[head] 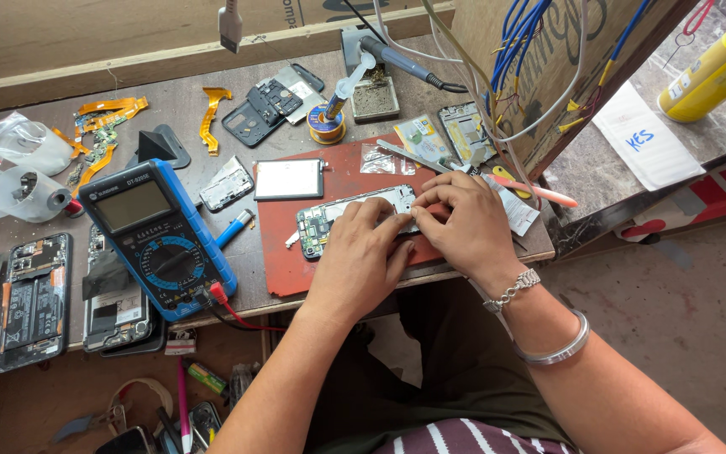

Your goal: The person works on a disassembled smartphone at a repair bench. They apply adhesive from a tube into the phone frame, press and align small components inside the chassis, and use a tool to pry and reposition parts while handling the phone board and battery.

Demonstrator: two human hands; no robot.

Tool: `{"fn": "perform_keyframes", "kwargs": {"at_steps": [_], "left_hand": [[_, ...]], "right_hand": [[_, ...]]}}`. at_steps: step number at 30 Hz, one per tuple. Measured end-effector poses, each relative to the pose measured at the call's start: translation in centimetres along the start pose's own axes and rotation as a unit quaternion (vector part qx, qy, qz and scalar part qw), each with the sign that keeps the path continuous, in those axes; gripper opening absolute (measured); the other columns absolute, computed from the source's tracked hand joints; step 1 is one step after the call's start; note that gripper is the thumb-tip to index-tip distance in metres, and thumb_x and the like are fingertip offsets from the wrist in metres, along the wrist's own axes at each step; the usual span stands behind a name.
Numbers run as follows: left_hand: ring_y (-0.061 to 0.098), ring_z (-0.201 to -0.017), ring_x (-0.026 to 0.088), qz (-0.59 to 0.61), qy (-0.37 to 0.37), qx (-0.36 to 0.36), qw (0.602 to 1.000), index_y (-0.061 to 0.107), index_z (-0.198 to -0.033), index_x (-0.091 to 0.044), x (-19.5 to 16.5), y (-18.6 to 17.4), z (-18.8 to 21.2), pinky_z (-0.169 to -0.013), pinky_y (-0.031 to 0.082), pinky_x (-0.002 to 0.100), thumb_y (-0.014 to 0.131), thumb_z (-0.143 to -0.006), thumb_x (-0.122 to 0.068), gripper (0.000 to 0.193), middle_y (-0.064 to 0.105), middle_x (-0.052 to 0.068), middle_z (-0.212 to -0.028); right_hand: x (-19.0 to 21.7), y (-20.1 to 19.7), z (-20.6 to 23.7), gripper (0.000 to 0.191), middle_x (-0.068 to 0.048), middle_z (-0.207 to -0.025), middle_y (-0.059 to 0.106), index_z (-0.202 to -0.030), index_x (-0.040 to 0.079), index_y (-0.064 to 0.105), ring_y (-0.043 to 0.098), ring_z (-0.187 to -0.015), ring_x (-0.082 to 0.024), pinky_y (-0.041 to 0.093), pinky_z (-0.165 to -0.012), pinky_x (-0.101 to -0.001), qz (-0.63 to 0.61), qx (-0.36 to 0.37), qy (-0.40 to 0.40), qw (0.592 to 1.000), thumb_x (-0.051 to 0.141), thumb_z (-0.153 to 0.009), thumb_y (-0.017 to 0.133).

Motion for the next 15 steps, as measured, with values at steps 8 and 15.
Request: {"fn": "perform_keyframes", "kwargs": {"at_steps": [8, 15], "left_hand": [[0.058, -0.111, 0.034, 0.009, 0.002, -0.008, 1.0, 0.066, -0.115, -0.001, 0.13, -0.03, 0.08, -0.098, 0.046, 0.044, 0.076, -0.085, -0.02, 0.037, 0.062, 0.014, -0.114], [0.059, -0.111, 0.033, 0.017, -0.01, -0.007, 1.0, 0.071, -0.107, -0.004, 0.0, -0.01, 0.12, -0.097, 0.047, 0.044, 0.076, -0.085, -0.02, 0.028, 0.063, 0.012, -0.113]], "right_hand": [[-0.2, -0.34, 0.39, 0.011, -0.003, -0.104, 0.072, -0.087, 0.01, 0.079, 0.065, -0.102, -0.024, 0.049, -0.091, -0.0381, -0.014, -0.018, -0.02, 1.0, 0.02, -0.085, 0.076], [-0.29, -0.39, 0.34, 0.012, -0.005, -0.105, 0.071, -0.086, 0.009, 0.079, 0.064, -0.103, -0.027, 0.048, -0.092, -0.0396, 0.013, -0.015, -0.049, 0.999, 0.021, -0.082, 0.079]]}}
Point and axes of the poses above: each hand's wrist, its own z-axis away from the middle knuckle, its own y-axis out of the palm, x = y × z, the point moved 3 cm from there along -z, towards the middle knuckle
